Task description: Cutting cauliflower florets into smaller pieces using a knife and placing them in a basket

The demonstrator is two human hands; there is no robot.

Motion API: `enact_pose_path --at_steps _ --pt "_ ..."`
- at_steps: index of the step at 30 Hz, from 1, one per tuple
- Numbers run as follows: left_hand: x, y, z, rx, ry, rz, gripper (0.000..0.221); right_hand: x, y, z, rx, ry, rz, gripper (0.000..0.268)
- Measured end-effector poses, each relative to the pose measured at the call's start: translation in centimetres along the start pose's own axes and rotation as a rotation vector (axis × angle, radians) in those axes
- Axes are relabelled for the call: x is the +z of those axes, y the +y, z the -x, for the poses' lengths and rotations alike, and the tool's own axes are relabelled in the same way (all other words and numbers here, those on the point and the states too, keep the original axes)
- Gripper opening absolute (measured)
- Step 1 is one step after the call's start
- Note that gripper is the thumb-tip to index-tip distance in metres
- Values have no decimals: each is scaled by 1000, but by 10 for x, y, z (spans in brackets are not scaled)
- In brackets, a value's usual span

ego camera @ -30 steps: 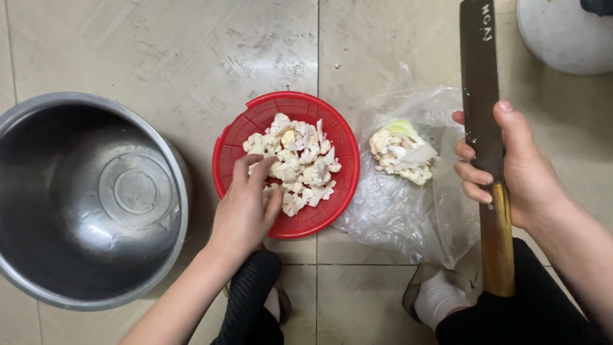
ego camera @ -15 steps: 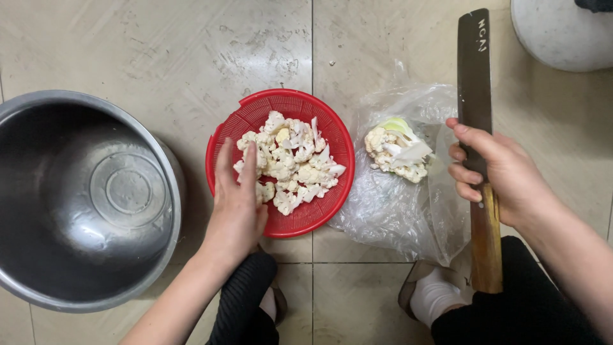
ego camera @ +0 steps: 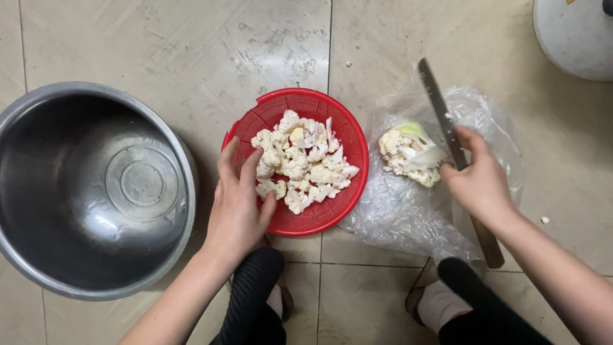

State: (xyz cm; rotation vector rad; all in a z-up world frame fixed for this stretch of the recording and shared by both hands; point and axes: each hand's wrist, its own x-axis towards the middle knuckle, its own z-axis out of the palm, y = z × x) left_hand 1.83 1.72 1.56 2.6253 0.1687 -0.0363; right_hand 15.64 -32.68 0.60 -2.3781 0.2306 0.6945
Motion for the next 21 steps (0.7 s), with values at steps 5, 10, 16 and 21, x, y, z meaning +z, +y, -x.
enact_pose_path --at_steps 5,10,16,21 --pt "3 -6 4 -46 -106 79 69 25 24 -11 -120 134 124 77" --pt "-1 -3 5 -37 -130 81 65 28 35 -26 -167 124 70 81" --pt "-7 2 5 -21 -147 89 62 26 37 -36 -122 53 48 86" --pt "-7 2 5 -4 -153 86 61 15 17 -17 -88 36 23 87"
